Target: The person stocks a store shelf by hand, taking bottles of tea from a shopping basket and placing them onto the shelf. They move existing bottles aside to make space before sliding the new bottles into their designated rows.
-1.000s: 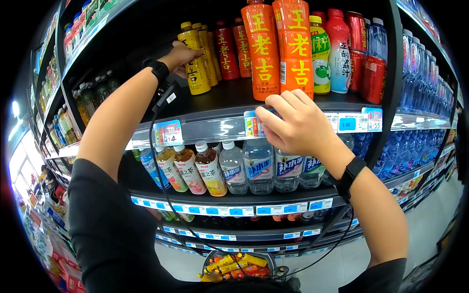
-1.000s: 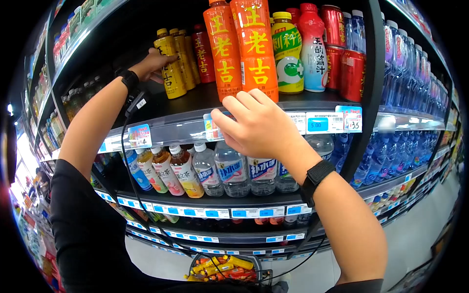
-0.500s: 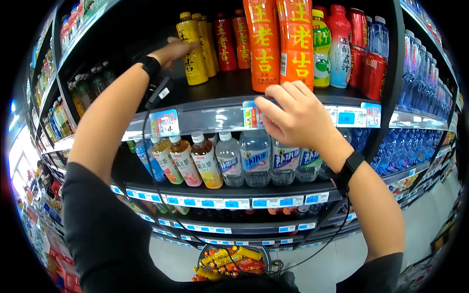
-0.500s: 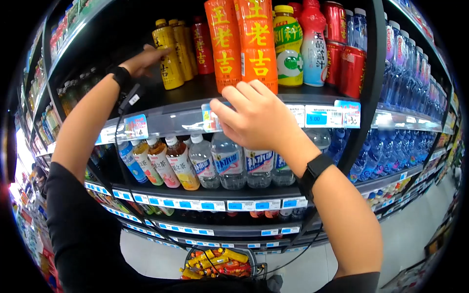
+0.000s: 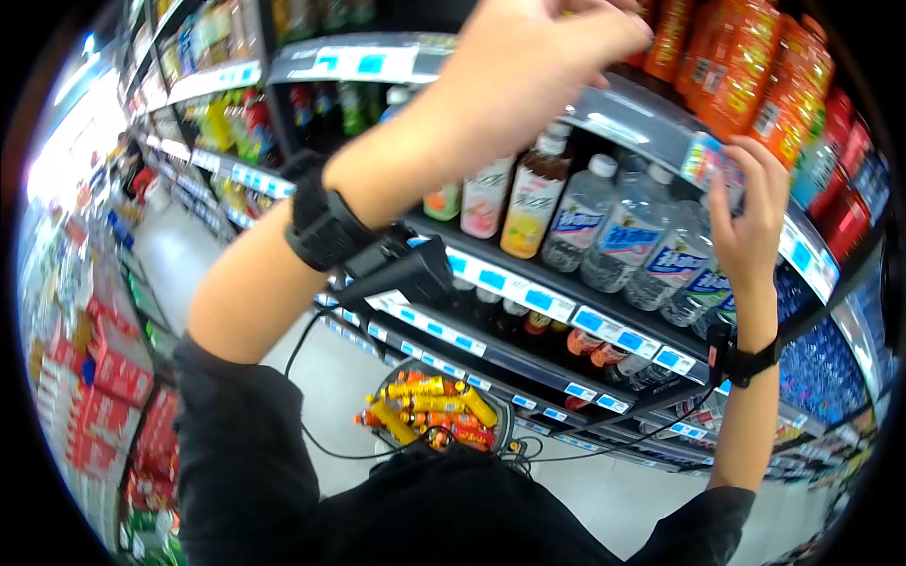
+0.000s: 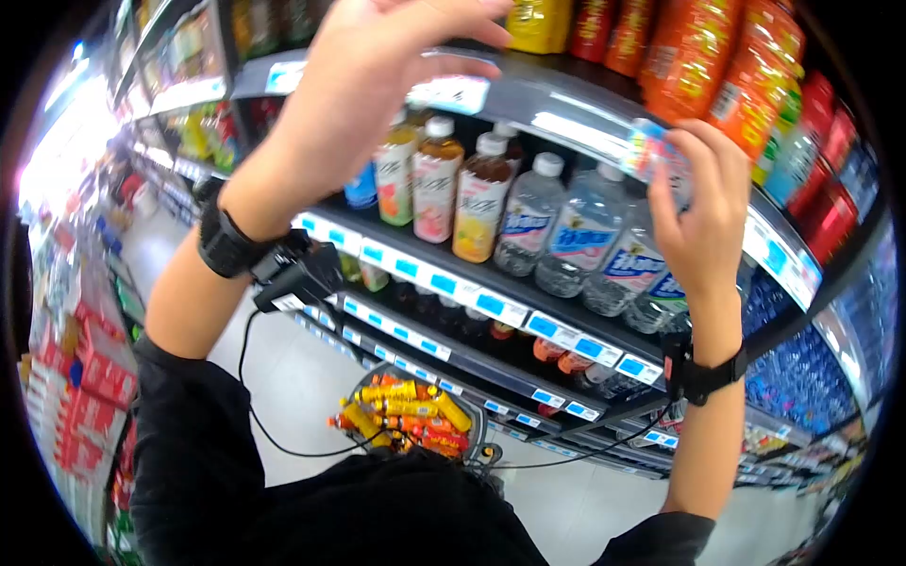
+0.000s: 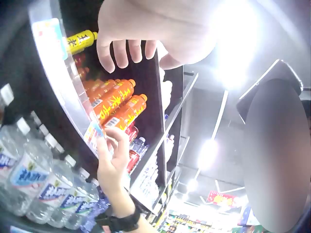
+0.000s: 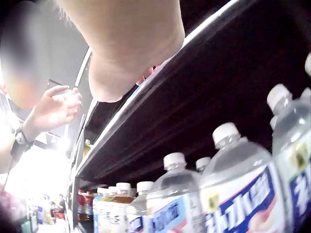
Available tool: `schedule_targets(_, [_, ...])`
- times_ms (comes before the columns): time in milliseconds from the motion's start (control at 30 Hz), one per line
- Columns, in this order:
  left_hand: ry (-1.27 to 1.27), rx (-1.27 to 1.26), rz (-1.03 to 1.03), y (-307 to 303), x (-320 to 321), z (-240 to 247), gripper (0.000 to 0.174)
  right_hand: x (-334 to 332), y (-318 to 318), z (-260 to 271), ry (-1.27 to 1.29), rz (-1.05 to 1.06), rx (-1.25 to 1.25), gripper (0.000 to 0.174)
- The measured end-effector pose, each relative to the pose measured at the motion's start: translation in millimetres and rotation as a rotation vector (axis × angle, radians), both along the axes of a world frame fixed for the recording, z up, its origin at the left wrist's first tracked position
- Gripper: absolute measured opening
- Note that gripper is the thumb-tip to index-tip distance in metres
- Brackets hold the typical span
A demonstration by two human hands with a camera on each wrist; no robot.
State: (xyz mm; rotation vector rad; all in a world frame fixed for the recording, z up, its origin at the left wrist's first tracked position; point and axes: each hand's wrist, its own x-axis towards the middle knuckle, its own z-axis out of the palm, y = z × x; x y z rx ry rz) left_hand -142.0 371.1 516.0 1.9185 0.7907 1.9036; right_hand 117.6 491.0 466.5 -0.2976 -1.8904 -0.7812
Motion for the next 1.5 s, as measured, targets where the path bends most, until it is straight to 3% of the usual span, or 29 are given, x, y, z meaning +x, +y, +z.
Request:
schedule_targets(100, [-0.048, -0.037, -0.073, -23, 8, -52, 0.028, -21, -14, -23, 0.202, 0.133, -0.023, 0.019])
schedule_targets(167, [-0.093, -0.147, -0.105, -37, 6, -83, 0.025, -38, -15, -41, 0.344, 0.348, -0.142, 0.016])
schedule_targets(233, [-0.045, -0.261, -0.043, -50, 3, -122, 0.023, -72, -37, -61, 0.524, 0.685, -0.501, 0.014])
schedule_targets(367, [-0.178, -0.589, -0.110, -78, 17, -204, 0.031, -131, -54, -92, 0.569, 0.956, -0.810, 0.012])
schedule_targets(467, [-0.142, -0.724, -0.058, -91, 24, -256, 0.057, -169, -53, -110, 0.581, 1.058, -0.975, 0.010])
schedule_targets(567, [-0.305, -0.805, -0.099, -100, 34, -282, 0.066, -199, -54, -118, 0.615, 1.188, -1.121, 0.007])
schedule_targets(700, [-0.678, -0.768, -0.293, -105, 51, -298, 0.051, -235, -56, -129, 0.663, 1.282, -1.266, 0.007])
schedule_targets(867, [-0.758, -0.715, -0.146, -105, 55, -303, 0.024, -252, -68, -146, 0.526, 1.235, -1.430, 0.010])
schedule_targets(1133, [-0.772, -0.682, -0.072, -110, 49, -310, 0.009, -274, -78, -172, 0.348, 1.137, -1.459, 0.008])
schedule_targets(1300, [-0.810, -0.703, -0.056, -111, 48, -318, 0.013, -269, -81, -181, 0.190, 1.111, -1.558, 0.009])
schedule_targets(1500, [-0.809, -0.694, -0.022, -108, 45, -331, 0.013, -263, -83, -187, 0.099, 0.963, -1.480, 0.013])
